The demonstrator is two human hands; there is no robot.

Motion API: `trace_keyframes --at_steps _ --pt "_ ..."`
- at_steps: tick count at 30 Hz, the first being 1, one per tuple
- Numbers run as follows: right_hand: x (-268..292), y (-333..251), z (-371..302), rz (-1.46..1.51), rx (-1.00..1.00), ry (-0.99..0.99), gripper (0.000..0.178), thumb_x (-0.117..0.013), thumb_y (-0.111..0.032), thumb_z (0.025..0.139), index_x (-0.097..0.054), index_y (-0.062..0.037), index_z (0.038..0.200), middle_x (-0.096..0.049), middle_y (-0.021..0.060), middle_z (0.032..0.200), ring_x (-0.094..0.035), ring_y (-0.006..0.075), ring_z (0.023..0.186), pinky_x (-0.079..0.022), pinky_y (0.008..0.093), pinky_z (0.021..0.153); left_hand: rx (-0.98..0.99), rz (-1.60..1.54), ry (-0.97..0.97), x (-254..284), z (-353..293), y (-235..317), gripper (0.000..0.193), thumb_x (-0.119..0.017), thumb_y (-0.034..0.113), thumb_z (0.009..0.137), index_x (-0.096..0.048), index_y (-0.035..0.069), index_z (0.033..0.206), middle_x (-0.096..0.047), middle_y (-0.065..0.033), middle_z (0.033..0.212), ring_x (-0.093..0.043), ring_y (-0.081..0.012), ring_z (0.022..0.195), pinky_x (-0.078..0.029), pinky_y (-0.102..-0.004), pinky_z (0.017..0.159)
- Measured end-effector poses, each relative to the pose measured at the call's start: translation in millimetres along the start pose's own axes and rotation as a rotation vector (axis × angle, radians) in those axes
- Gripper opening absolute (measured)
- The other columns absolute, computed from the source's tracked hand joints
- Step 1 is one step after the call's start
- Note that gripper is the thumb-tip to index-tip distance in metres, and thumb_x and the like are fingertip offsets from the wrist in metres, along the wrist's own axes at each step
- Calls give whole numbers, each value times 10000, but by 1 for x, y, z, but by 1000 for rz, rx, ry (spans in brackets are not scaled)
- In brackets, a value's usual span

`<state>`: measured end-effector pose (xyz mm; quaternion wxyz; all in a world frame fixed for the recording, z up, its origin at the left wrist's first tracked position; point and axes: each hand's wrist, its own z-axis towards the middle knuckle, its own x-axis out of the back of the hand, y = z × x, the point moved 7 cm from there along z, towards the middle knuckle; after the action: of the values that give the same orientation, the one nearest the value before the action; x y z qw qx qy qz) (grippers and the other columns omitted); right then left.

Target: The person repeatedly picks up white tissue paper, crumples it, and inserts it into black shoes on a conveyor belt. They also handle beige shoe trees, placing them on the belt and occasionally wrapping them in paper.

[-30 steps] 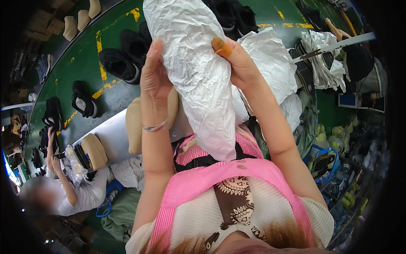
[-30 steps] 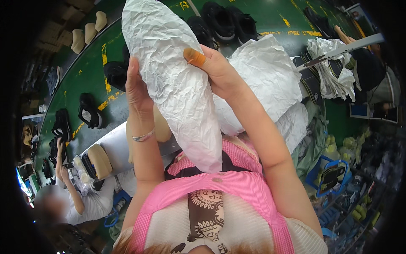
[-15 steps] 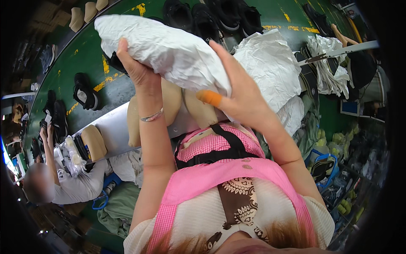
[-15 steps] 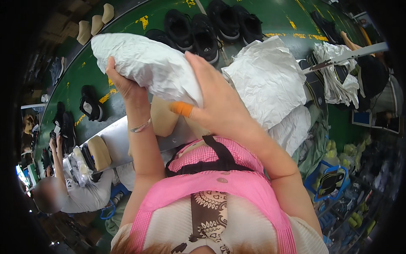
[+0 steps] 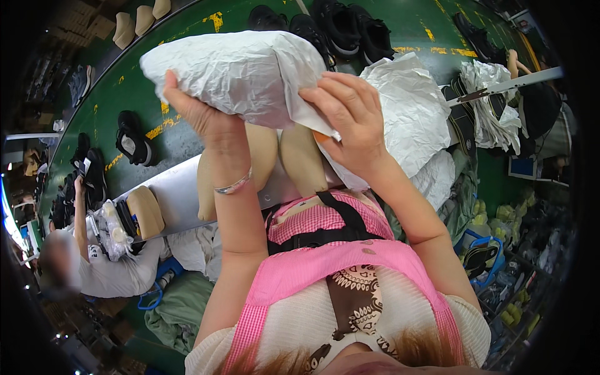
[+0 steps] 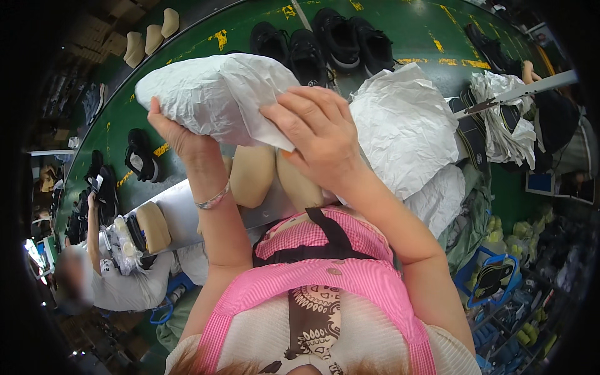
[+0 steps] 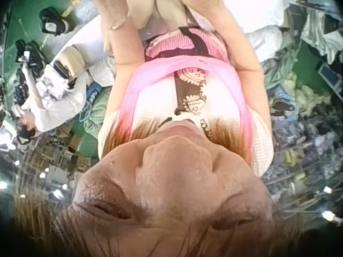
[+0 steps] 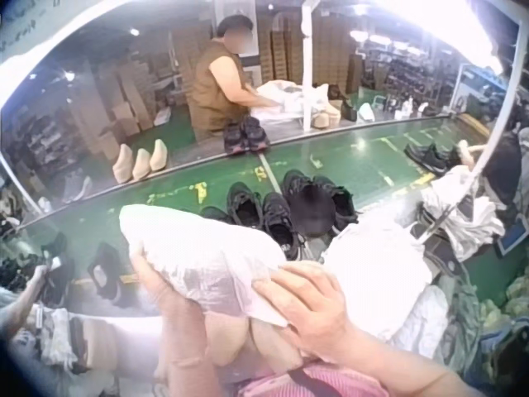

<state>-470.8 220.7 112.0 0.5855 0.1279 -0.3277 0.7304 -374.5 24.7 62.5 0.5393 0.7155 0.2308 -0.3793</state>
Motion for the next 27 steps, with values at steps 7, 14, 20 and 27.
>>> trace_keyframes --at_steps 7,14,20,27 --pt "-34 33 -39 1061 -720 -261 352 -547 -169 925 -590 10 1225 -594 161 1235 -590 287 1095 -473 351 965 -215 241 -231 -35 -32 25 650 -449 487 889 -451 30 1352 -531 -136 1322 -531 -275 1212 -451 -441 1011" --pt "-77 31 -59 1966 -1425 20 664 -281 -527 1020 -450 4 1381 -551 141 1351 -531 247 1237 -410 398 1057 -250 582 -520 -7 -65 -1 643 -617 479 813 -474 16 1235 -533 -114 1254 -538 -258 1145 -461 -400 940" --pt "-75 33 -70 1722 -1515 106 497 -394 -420 1023 -496 -51 1341 -603 79 1278 -595 214 1139 -452 368 1009 -147 517 -513 3 -77 -24 624 -790 458 766 -580 24 1162 -599 -68 1119 -572 -189 1020 -479 -324 845" --pt "-71 44 -73 1840 -1488 316 398 -432 -295 996 -518 -59 1305 -624 97 1228 -606 224 1117 -489 375 950 116 443 -369 -10 -65 -47 860 -555 632 853 -313 73 1460 -451 -96 1413 -467 -274 1276 -382 -439 1068"
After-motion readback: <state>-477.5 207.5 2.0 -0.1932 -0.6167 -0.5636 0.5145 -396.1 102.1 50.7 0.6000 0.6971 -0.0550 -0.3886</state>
